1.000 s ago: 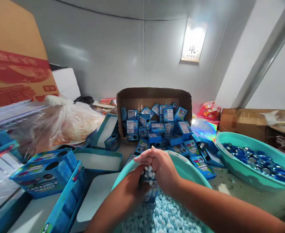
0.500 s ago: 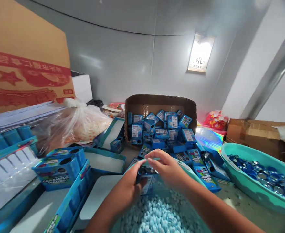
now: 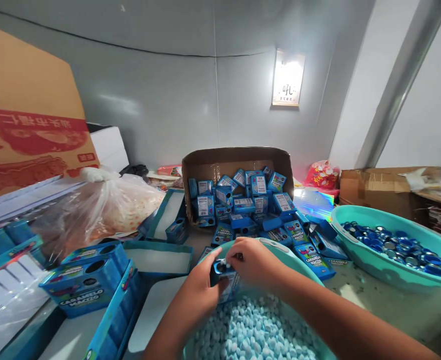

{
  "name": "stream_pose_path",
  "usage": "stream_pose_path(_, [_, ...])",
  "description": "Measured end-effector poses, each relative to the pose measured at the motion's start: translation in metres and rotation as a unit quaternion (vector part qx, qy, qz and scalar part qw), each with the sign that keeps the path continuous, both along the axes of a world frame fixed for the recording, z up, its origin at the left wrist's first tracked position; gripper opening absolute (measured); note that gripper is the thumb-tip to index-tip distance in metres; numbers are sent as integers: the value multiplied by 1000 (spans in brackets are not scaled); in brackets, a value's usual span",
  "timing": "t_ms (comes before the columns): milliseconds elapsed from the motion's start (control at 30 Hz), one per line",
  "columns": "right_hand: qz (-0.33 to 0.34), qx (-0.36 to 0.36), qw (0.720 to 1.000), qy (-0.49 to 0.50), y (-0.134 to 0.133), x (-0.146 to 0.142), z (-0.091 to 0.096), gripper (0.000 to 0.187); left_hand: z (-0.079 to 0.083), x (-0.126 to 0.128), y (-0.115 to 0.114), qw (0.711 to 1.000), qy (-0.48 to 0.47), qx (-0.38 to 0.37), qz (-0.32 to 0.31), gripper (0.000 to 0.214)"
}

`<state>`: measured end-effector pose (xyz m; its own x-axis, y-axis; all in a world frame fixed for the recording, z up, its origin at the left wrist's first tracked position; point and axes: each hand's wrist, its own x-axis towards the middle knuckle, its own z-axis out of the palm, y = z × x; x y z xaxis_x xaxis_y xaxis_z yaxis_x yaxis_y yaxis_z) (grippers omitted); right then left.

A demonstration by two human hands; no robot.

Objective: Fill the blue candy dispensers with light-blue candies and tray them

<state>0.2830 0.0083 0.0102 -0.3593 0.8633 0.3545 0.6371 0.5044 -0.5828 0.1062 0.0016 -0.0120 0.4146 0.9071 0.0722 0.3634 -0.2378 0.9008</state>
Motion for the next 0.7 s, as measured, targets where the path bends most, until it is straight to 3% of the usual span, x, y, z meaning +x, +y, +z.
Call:
stream_pose_path(167, [-6, -44, 995, 85, -3, -8, -10, 17, 2, 1, 0, 1000, 0, 13, 11, 68])
stream_pose_path(300, [-4, -133, 963, 236, -5, -15, -19, 10, 5, 1, 1, 998, -22, 24, -52, 57])
stream_pose_path(367, [-2, -122, 956, 267, -5, -16, -17, 11, 5, 1, 3, 999, -26, 20, -35, 57])
stream_pose_path(533, [-67, 45, 958, 275, 4, -3, -5, 17, 5, 0, -1, 987, -56, 60, 135, 74])
stream_pose_path(700, [-85, 20, 969, 232, 10, 8, -13, 22, 27, -23, -26, 914, 16, 205, 350, 40])
